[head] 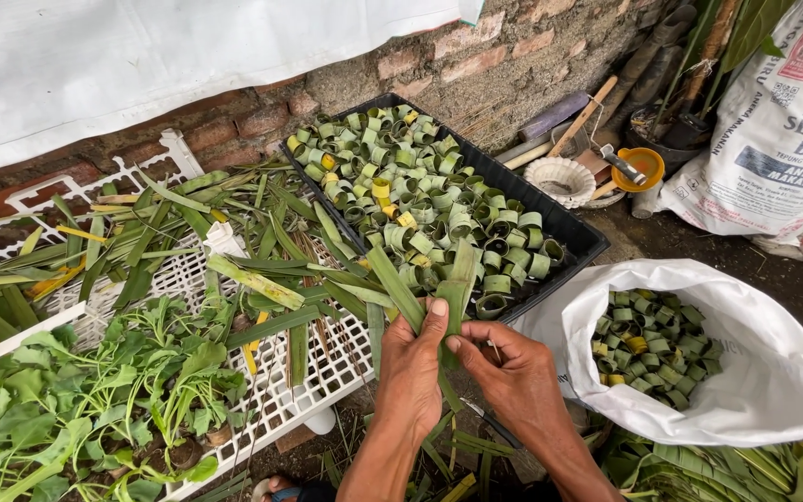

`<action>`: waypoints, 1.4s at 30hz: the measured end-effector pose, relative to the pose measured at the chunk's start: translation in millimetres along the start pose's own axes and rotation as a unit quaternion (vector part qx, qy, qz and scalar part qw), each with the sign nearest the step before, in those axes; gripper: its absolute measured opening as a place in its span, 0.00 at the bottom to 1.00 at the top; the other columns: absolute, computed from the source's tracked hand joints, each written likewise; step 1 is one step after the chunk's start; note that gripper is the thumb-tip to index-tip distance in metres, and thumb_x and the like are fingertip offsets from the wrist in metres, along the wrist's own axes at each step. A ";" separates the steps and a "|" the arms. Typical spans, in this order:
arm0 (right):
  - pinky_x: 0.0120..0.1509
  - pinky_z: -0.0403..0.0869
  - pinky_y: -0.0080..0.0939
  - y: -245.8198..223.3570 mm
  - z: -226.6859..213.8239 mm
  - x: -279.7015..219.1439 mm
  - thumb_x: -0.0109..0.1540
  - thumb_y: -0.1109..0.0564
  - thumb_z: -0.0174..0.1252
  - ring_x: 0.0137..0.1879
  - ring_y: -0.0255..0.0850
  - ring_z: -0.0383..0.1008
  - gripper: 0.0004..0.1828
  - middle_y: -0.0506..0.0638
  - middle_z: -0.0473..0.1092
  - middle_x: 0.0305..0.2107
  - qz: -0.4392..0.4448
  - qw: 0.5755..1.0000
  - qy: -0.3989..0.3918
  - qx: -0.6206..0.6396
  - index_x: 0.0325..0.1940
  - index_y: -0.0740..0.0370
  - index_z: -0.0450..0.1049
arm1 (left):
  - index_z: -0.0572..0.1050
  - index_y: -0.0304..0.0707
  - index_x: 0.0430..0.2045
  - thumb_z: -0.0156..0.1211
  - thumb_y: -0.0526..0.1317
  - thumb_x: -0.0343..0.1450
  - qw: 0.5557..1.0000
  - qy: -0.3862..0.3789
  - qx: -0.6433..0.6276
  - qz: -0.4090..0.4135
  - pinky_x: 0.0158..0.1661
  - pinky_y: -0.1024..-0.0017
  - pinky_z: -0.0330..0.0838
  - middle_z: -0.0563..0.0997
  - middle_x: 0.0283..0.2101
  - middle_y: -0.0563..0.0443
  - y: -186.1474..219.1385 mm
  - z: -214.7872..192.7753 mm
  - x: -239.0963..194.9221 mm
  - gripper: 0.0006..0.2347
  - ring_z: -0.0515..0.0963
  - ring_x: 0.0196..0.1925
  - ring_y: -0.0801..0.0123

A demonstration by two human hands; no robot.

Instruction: The person rolls long green leaves into small cylindrical shapes by hand and places them into a black tray. The person also picks up new leaves from a white crate and the floor to continue the process.

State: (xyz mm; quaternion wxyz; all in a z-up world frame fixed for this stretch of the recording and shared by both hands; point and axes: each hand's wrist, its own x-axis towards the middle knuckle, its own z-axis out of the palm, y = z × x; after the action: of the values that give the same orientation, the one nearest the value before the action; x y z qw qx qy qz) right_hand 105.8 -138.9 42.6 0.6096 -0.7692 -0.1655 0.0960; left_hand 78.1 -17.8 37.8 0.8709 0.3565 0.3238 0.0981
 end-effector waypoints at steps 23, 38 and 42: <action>0.20 0.59 0.34 11.9 -27.4 8.9 0.62 0.55 0.63 0.22 0.38 0.60 0.10 0.51 0.70 0.24 0.138 0.955 0.038 0.259 0.40 0.65 0.80 | 0.74 0.43 0.43 0.67 0.55 0.57 0.932 -0.142 0.332 -0.024 0.50 0.64 0.76 0.78 0.43 0.51 25.7 26.5 -42.3 0.25 0.78 0.50 0.64; 0.15 0.46 0.28 0.6 -42.5 22.2 0.67 0.57 0.59 0.17 0.28 0.47 0.09 0.39 0.57 0.15 0.143 0.913 0.073 0.375 0.33 0.60 0.73 | 0.71 0.26 0.53 0.51 0.35 0.78 0.972 -0.142 0.153 -0.104 0.27 0.75 0.69 0.74 0.37 0.43 17.7 -0.6 -14.5 0.12 0.69 0.29 0.69; 0.14 0.51 0.30 14.6 -42.3 22.1 0.67 0.58 0.61 0.16 0.30 0.53 0.07 0.43 0.64 0.17 0.123 0.923 0.032 0.364 0.40 0.65 0.78 | 0.77 0.25 0.44 0.48 0.33 0.79 0.992 -0.085 0.087 -0.027 0.22 0.73 0.71 0.83 0.39 0.35 23.8 -7.7 -10.2 0.09 0.75 0.26 0.64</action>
State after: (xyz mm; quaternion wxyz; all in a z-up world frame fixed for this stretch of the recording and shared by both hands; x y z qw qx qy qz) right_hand 143.1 -172.0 39.7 0.8357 -0.5117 -0.0031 0.1991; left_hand 66.8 -0.3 55.0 0.8630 0.4296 0.2654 0.0155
